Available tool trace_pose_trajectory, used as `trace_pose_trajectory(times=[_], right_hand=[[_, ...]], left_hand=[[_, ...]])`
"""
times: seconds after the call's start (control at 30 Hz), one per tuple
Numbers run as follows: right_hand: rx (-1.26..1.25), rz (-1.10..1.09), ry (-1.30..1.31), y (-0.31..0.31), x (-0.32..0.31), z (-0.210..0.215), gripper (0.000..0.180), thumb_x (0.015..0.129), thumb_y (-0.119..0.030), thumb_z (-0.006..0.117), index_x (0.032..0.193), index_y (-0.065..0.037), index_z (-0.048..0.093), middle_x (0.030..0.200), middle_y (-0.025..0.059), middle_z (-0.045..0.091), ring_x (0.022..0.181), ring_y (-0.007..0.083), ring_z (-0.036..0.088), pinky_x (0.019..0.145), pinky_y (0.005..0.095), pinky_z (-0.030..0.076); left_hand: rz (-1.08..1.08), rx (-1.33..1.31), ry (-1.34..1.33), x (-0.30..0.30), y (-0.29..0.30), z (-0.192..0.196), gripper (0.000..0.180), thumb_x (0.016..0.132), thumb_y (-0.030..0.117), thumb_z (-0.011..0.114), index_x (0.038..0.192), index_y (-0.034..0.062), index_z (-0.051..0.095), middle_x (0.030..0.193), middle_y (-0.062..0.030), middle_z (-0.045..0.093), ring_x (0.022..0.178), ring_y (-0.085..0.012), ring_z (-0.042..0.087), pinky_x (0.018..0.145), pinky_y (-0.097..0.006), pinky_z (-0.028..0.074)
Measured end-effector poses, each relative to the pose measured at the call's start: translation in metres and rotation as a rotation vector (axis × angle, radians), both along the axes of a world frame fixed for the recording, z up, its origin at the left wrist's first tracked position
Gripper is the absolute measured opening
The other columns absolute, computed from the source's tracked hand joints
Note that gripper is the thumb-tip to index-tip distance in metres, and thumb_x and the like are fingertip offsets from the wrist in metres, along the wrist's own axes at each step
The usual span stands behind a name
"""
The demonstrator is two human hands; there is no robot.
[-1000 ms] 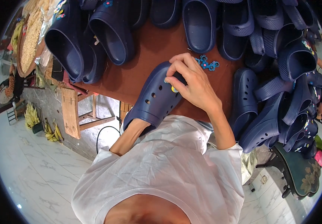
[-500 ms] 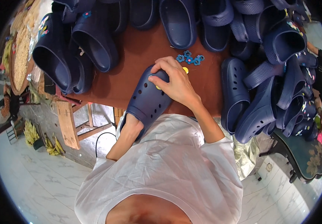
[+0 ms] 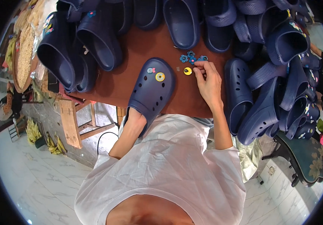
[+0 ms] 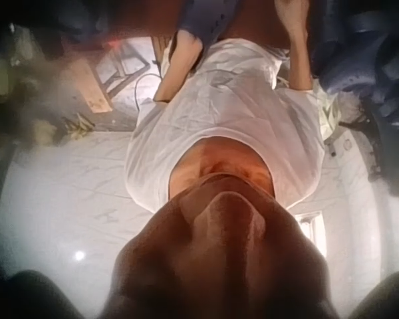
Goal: Attaching decorative charms to the holes of blue clog shoes.
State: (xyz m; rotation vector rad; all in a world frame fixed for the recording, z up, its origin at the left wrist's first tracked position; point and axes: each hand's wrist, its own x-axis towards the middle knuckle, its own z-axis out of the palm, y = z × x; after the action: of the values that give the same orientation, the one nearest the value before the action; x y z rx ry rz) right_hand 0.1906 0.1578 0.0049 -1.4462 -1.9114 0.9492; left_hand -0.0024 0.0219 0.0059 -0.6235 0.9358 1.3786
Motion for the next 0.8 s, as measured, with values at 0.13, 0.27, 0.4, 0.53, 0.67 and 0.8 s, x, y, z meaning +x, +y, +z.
trace_pose_trajectory(times=[0.13, 0.27, 0.4, 0.53, 0.67, 0.8], right_hand=[[0.012, 0.018, -0.136, -0.008, -0.006, -0.002, 0.023, 0.086, -0.011, 0.073, 0.107, -0.005, 0.067, 0.095, 0.0092, 0.064, 0.081, 0.0219, 0.065, 0.075, 0.0358, 0.052], [0.125, 0.050, -0.193, -0.010, -0.008, -0.006, 0.023, 0.085, -0.012, 0.074, 0.106, -0.005, 0.067, 0.092, 0.0093, 0.063, 0.081, 0.0233, 0.064, 0.074, 0.0371, 0.051], [0.148, 0.065, -0.146, -0.013, -0.007, -0.011, 0.020, 0.084, -0.009, 0.074, 0.101, -0.004, 0.066, 0.091, 0.0094, 0.063, 0.080, 0.0245, 0.063, 0.074, 0.0372, 0.050], [0.183, 0.070, -0.053, -0.022, -0.010, -0.018, 0.017, 0.082, -0.005, 0.072, 0.096, -0.003, 0.063, 0.090, 0.0091, 0.064, 0.080, 0.0253, 0.063, 0.073, 0.0374, 0.050], [0.293, 0.016, 0.209, -0.035, -0.020, -0.013, 0.020, 0.078, 0.006, 0.072, 0.093, -0.002, 0.062, 0.092, 0.0104, 0.068, 0.083, 0.0263, 0.067, 0.073, 0.0339, 0.053], [0.426, 0.059, 0.220, -0.053, -0.036, 0.001, 0.021, 0.075, 0.007, 0.073, 0.091, -0.003, 0.064, 0.096, 0.0109, 0.069, 0.085, 0.0264, 0.068, 0.074, 0.0338, 0.053]], left_hand=[[0.019, -0.018, -0.044, 0.000, -0.001, -0.003, 0.033, 0.104, 0.027, 0.048, 0.127, 0.0072, 0.062, 0.130, -0.0109, 0.064, 0.118, -0.0284, 0.062, 0.102, -0.049, 0.050], [0.021, -0.010, -0.044, 0.000, -0.005, -0.006, 0.034, 0.105, 0.026, 0.048, 0.131, 0.0061, 0.057, 0.135, -0.0100, 0.060, 0.120, -0.0260, 0.060, 0.104, -0.045, 0.050], [-0.031, 0.012, 0.002, 0.000, -0.007, -0.007, 0.035, 0.105, 0.025, 0.047, 0.132, 0.0047, 0.056, 0.136, -0.0110, 0.059, 0.121, -0.0261, 0.060, 0.103, -0.045, 0.050], [-0.056, 0.059, 0.009, 0.001, -0.007, -0.005, 0.039, 0.105, 0.029, 0.046, 0.134, 0.0050, 0.056, 0.135, -0.0129, 0.059, 0.120, -0.0296, 0.059, 0.101, -0.048, 0.051], [-0.094, 0.074, 0.045, 0.002, -0.007, -0.003, 0.039, 0.105, 0.029, 0.046, 0.133, 0.0042, 0.056, 0.134, -0.0129, 0.060, 0.119, -0.0294, 0.060, 0.101, -0.049, 0.051], [-0.070, 0.138, 0.005, 0.002, -0.008, -0.007, 0.038, 0.105, 0.027, 0.046, 0.132, 0.0019, 0.055, 0.133, -0.0138, 0.060, 0.118, -0.0272, 0.061, 0.101, -0.046, 0.053]])
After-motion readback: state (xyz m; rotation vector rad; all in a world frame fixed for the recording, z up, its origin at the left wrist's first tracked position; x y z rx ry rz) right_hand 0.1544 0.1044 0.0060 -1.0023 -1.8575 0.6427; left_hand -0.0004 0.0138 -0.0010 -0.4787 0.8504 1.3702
